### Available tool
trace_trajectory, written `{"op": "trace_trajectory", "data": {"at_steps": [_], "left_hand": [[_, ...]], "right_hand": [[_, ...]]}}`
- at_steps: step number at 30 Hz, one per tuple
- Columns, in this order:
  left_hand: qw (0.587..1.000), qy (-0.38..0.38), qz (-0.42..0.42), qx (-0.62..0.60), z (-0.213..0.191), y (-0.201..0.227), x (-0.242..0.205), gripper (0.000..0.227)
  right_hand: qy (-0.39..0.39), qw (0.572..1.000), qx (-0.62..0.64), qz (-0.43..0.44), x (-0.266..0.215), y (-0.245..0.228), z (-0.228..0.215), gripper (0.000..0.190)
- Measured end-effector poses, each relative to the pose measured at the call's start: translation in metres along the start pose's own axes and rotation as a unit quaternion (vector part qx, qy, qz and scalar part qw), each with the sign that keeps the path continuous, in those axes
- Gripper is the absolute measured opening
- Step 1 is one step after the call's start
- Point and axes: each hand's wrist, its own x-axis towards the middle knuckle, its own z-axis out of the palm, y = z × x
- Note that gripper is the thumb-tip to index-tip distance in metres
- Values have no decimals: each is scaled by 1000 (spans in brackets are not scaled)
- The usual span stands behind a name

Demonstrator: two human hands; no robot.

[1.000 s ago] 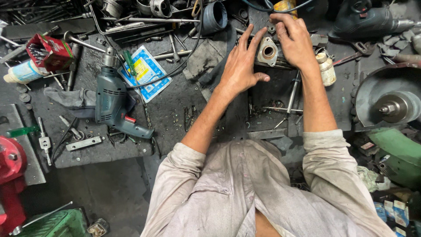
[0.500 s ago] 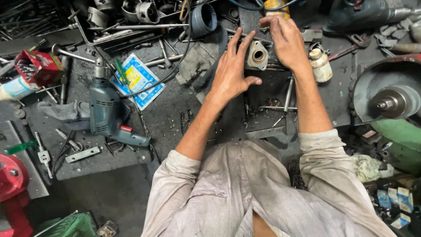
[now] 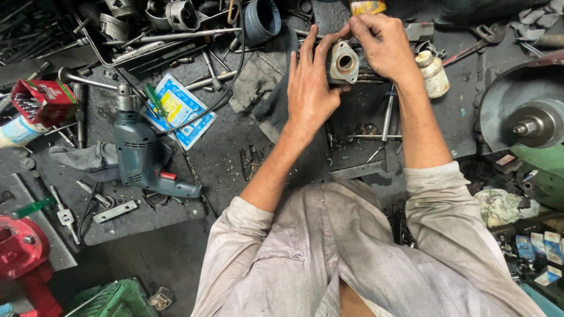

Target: The person assembles a small engine cylinder head by inserting a piston, applying lubricant, and using a T-handle wrench to tighten bolts. They also wipe the part with a rag and inspect the assembly.

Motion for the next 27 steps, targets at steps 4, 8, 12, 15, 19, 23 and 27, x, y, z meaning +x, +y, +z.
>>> {"op": "trace_trajectory", "data": {"at_steps": [4, 8, 12, 15, 19, 23, 27], "left_hand": [[1000, 5, 15, 15, 3, -3, 3, 106], [999, -26, 19, -4, -2, -4, 5, 114], [997, -68, 21, -2, -11, -4, 8, 121], [995, -93, 22, -21, -14, -7, 9, 125], [994, 12, -2, -113, -9, -8, -10, 109], [846, 167, -272, -427, 5, 1, -59, 91], [590, 69, -409, -693, 8, -16, -101, 62]], "right_hand": [[-6, 999, 26, -27, 2, 1, -1, 29], [-12, 998, 59, -7, 3, 2, -2, 30], [-16, 999, 48, 2, 4, 3, -1, 30], [-15, 999, 32, 4, 4, 0, -2, 29], [-32, 999, -12, -19, 1, -13, -2, 29], [2, 988, -132, -78, -13, -36, 12, 24], [69, 980, -187, 2, -62, -58, 45, 15]]}}
